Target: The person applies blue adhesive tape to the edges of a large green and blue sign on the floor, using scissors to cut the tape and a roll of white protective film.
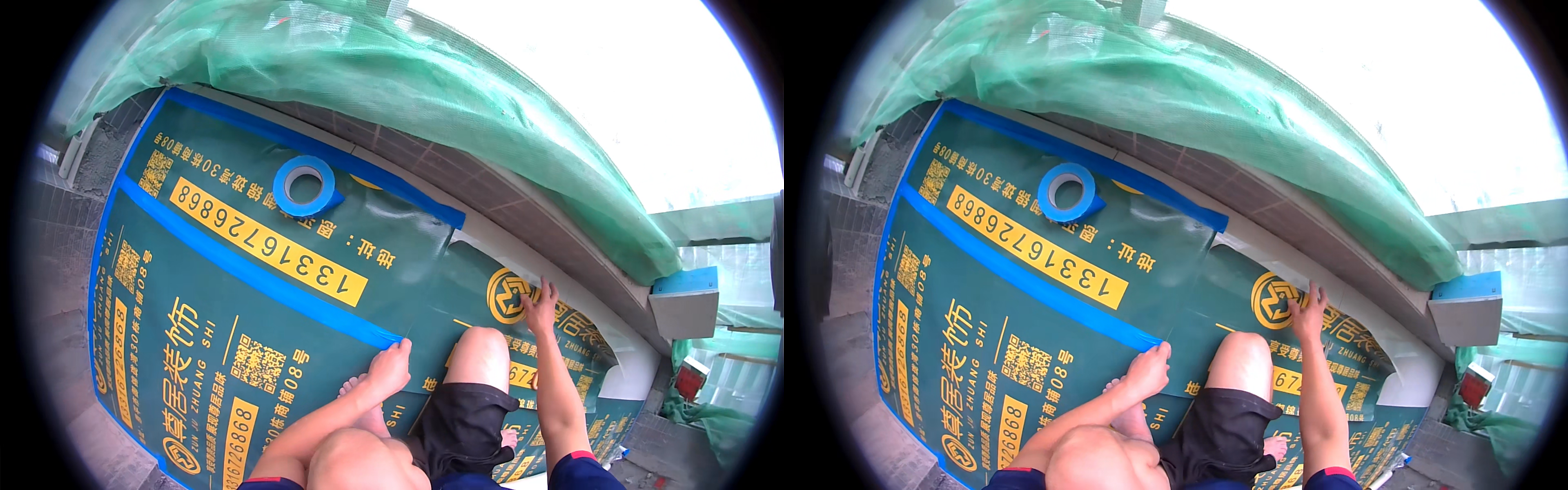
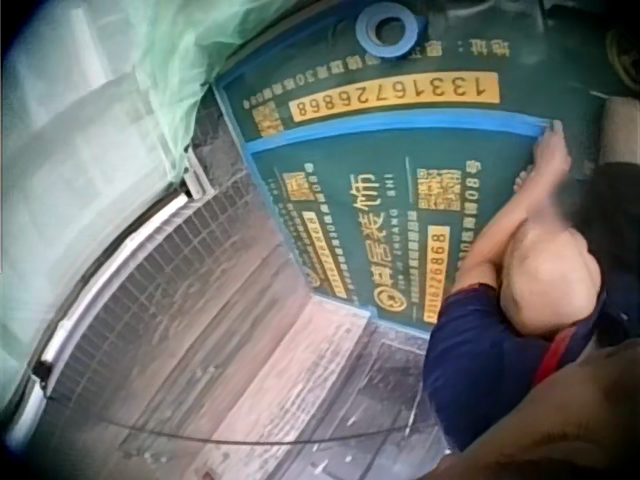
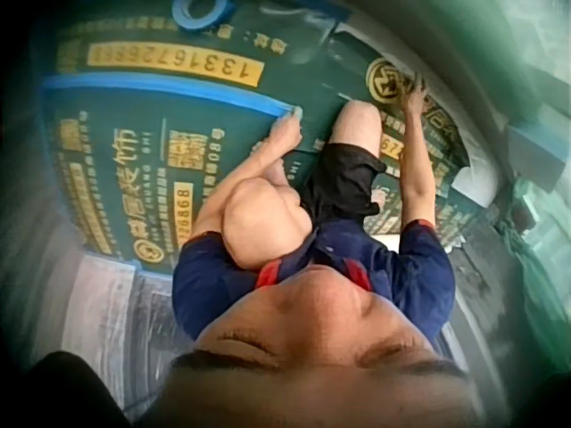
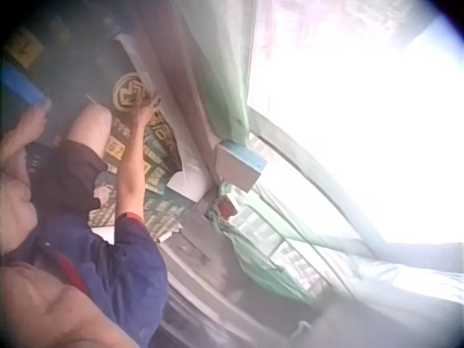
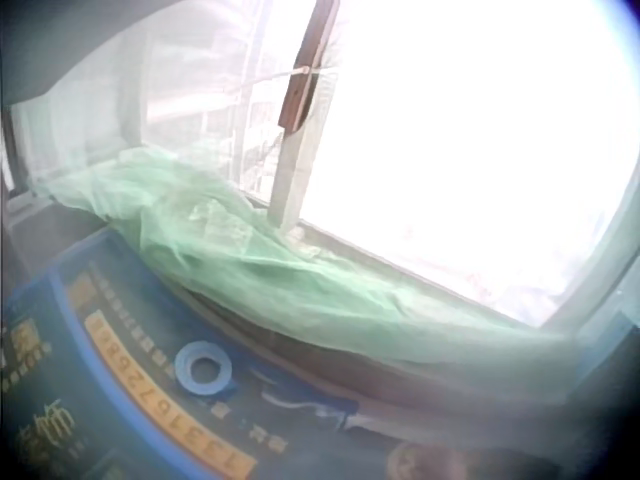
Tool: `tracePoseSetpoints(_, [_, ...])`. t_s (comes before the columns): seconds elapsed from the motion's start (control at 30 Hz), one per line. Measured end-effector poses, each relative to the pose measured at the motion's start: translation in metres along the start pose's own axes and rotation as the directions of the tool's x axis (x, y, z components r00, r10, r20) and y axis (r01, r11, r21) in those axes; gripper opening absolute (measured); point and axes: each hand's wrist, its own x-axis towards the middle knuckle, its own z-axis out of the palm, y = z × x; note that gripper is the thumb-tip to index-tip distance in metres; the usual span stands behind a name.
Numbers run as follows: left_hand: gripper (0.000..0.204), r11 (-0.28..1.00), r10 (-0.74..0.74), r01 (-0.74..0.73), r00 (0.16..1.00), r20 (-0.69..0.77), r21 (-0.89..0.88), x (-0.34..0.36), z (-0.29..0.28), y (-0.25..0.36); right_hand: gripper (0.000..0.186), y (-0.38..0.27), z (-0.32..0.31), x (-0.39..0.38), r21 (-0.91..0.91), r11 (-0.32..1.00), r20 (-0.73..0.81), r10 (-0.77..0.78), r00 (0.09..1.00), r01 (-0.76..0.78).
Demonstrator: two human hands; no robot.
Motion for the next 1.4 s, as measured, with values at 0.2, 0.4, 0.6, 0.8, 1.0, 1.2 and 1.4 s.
tracePoseSetpoints(0.2, [0.023, 0.989, 0.012, -0.023, 0.998, -0.069, -0.149, -0.001, 0.016, -0.004, 0.037, 0.064, 0.009, 0.041, -0.003, 0.995, 0.18, 0.101, 0.978, -0.103])
tracePoseSetpoints(0.4, [0.025, 0.997, 0.023, -0.035, 0.987, -0.161, -0.072, 0.008, 0.012, 0.014, 0.029, 0.059, 0.004, 0.071, 0.062, 0.997, 0.161, 0.033, 0.986, -0.043])
tracePoseSetpoints(0.6, [0.022, 0.98, 0.06, -0.008, 0.964, -0.258, 0.198, 0.004, 0.011, 0.005, 0.046, 0.013, -0.015, 0.036, 0.183, 0.983, 0.01, -0.018, 1.0, 0.016])
tracePoseSetpoints(0.8, [0.017, 0.981, 0.073, -0.005, 0.936, -0.343, 0.194, 0.003, 0.02, 0.008, 0.06, 0.118, -0.075, -0.087, 0.057, 0.998, -0.072, 0.007, 0.997, -0.003])
tracePoseSetpoints(1.0, [0.019, 0.968, 0.041, 0.047, 0.941, -0.335, 0.248, 0.008, 0.021, 0.017, 0.066, 0.218, -0.082, -0.191, 0.15, 0.963, -0.112, 0.243, 0.963, -0.226])
tracePoseSetpoints(1.2, [0.024, 0.976, -0.024, 0.115, 0.897, -0.44, 0.183, -0.006, 0.04, 0.028, 0.068, 0.238, -0.101, -0.174, 0.088, 0.948, -0.223, 0.317, 0.922, -0.305])
tracePoseSetpoints(1.4, [0.028, 0.913, -0.273, 0.354, 0.9, -0.34, 0.202, 0.0, 0.013, -0.04, 0.069, 0.419, -0.1, -0.227, 0.198, 0.507, -0.41, 0.82, 0.399, -0.839])
